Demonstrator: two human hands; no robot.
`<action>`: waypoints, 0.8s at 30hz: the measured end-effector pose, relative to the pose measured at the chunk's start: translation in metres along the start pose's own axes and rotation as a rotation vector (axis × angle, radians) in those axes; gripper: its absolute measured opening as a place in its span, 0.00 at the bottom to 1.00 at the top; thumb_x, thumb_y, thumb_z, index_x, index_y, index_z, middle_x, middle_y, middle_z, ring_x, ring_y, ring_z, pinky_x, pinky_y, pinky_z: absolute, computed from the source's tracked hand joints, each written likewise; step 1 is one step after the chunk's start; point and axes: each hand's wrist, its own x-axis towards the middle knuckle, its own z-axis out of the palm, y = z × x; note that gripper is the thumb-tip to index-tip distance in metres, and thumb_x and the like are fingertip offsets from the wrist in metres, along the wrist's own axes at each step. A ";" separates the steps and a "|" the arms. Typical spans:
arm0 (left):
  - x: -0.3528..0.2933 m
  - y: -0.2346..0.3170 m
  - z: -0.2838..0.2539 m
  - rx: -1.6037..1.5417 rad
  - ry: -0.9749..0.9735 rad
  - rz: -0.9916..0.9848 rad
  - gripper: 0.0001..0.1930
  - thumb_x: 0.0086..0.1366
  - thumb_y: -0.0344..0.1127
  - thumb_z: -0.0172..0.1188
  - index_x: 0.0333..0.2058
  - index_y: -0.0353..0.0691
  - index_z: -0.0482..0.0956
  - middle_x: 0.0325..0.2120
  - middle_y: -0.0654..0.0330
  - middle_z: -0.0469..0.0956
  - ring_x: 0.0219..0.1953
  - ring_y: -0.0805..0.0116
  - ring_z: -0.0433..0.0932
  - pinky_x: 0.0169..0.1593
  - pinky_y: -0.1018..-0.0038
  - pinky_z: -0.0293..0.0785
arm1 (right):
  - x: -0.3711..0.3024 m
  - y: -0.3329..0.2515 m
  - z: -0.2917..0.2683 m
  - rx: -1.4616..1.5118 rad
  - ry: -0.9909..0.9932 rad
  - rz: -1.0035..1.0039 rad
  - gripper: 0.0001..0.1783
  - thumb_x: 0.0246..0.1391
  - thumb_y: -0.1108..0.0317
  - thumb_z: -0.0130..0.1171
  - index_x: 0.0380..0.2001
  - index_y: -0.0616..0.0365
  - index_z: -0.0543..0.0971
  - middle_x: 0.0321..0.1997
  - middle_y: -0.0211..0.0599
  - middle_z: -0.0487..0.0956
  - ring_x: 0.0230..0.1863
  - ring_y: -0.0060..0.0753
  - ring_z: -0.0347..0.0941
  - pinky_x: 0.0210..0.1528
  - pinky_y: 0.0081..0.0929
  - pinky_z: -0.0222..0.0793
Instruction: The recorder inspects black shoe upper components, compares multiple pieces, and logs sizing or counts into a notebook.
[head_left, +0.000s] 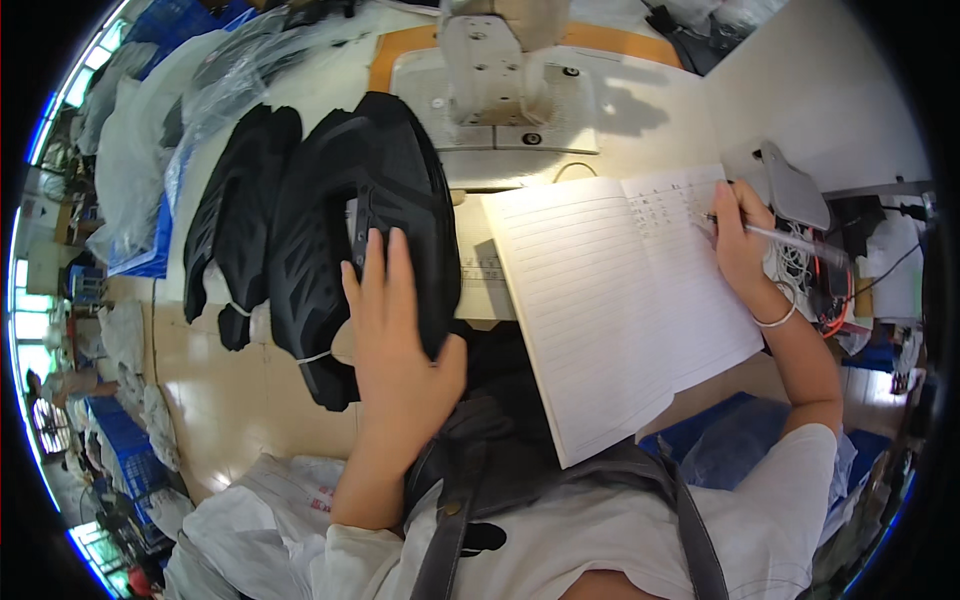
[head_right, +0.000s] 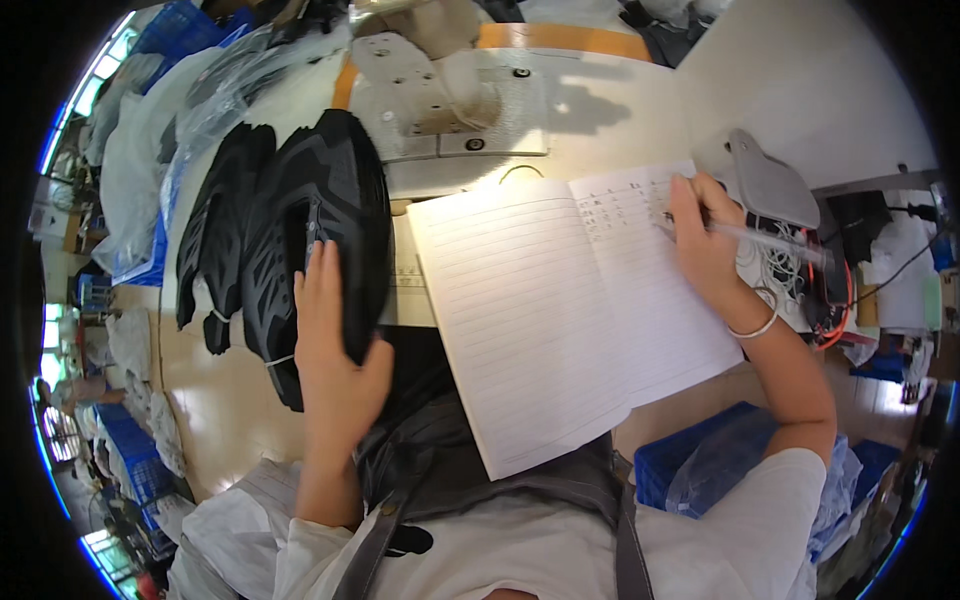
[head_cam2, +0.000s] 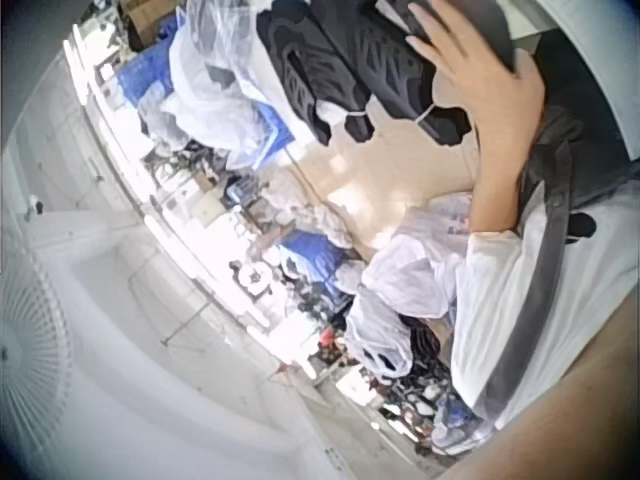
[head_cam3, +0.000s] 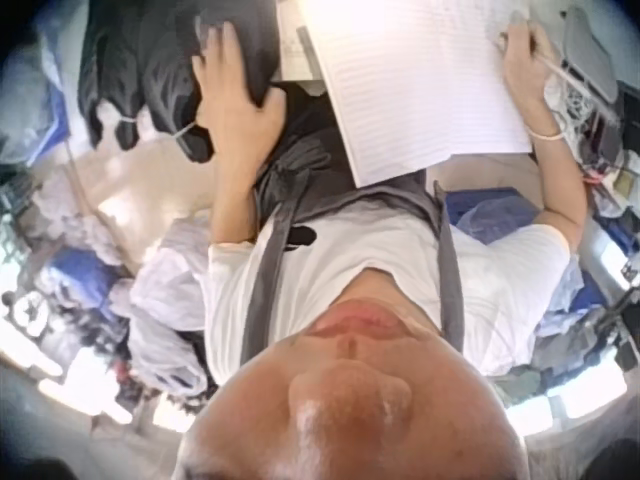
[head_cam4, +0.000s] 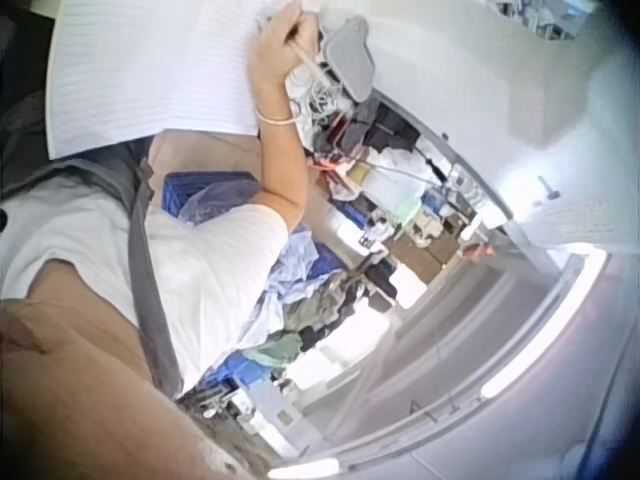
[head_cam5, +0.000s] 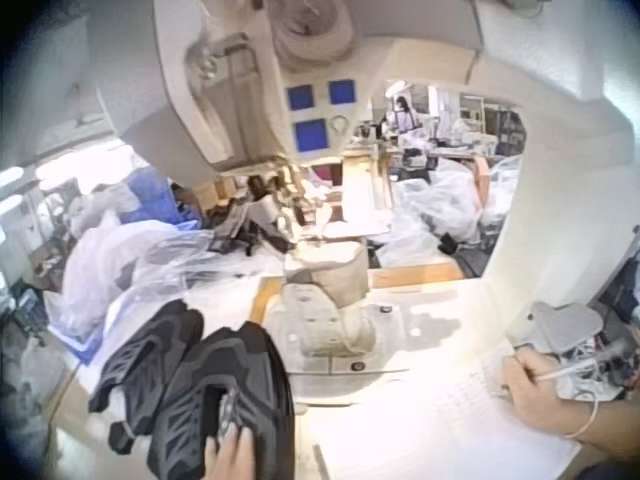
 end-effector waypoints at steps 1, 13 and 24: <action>-0.001 -0.012 -0.006 -0.068 0.064 0.007 0.38 0.45 0.21 0.51 0.61 0.35 0.59 0.58 0.42 0.62 0.56 0.49 0.68 0.61 0.61 0.61 | 0.001 0.000 0.002 -0.005 0.023 -0.005 0.17 0.59 0.73 0.51 0.17 0.58 0.63 0.13 0.20 0.61 0.17 0.11 0.52 0.19 0.16 0.49; -0.037 -0.055 -0.036 -1.632 0.160 -0.922 0.17 0.53 0.27 0.53 0.41 0.21 0.72 0.36 0.48 0.76 0.29 0.56 0.80 0.36 0.66 0.79 | 0.013 -0.012 0.005 -0.073 -0.250 -0.367 0.09 0.45 0.81 0.56 0.33 0.61 0.74 0.30 0.34 0.71 0.29 0.22 0.66 0.27 0.16 0.59; -0.058 -0.103 -0.004 -2.171 0.283 -0.627 0.22 0.52 0.31 0.48 0.48 0.33 0.68 0.42 0.47 0.74 0.23 0.56 0.73 0.22 0.69 0.74 | 0.039 -0.058 0.017 -0.328 -0.274 -0.768 0.16 0.42 0.83 0.52 0.38 0.62 0.74 0.42 0.41 0.73 0.37 0.29 0.69 0.33 0.24 0.64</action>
